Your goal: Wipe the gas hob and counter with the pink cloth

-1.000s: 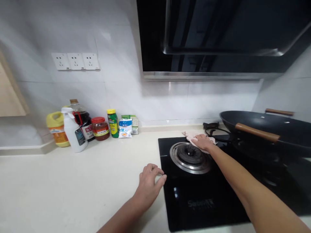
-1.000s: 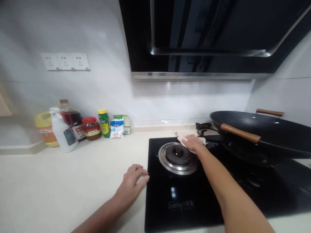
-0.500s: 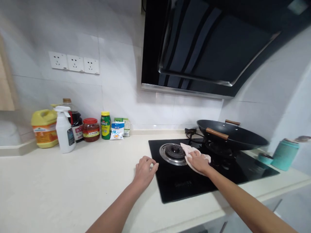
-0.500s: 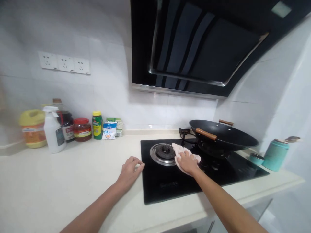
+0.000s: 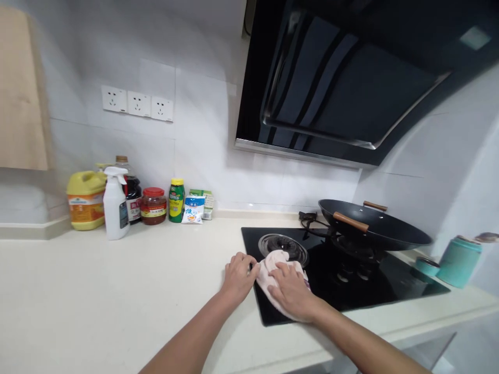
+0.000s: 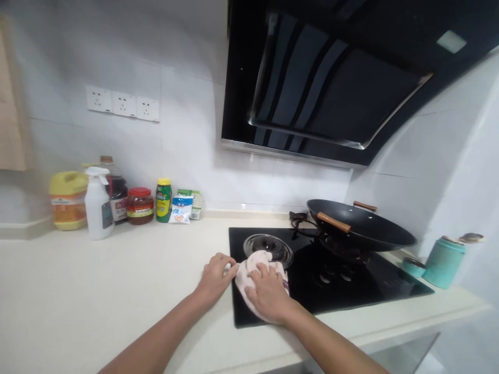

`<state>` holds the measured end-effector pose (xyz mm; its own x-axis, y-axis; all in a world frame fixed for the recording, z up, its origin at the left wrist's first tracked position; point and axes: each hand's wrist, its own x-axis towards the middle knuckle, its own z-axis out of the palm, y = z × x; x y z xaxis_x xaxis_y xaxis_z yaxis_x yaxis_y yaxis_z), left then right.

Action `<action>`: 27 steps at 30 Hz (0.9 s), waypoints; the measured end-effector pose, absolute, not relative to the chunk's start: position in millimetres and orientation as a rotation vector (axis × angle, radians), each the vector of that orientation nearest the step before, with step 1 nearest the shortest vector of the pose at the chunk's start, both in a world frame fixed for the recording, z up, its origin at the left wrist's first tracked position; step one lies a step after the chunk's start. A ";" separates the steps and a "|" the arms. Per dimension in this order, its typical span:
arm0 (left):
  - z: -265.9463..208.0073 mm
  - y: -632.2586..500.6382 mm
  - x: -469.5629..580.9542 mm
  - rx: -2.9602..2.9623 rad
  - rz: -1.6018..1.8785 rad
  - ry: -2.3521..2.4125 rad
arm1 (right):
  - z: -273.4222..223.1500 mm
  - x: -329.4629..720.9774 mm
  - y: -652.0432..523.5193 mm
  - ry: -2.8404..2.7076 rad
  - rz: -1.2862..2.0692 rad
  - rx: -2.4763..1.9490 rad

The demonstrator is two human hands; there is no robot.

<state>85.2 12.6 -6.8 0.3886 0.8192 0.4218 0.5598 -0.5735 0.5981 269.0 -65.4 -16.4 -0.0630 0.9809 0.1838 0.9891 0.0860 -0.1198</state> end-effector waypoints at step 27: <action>-5.2 27.4 78.4 2.250 0.927 1.183 | 46.3 248.1 -33.5 -2.933 0.594 -1.213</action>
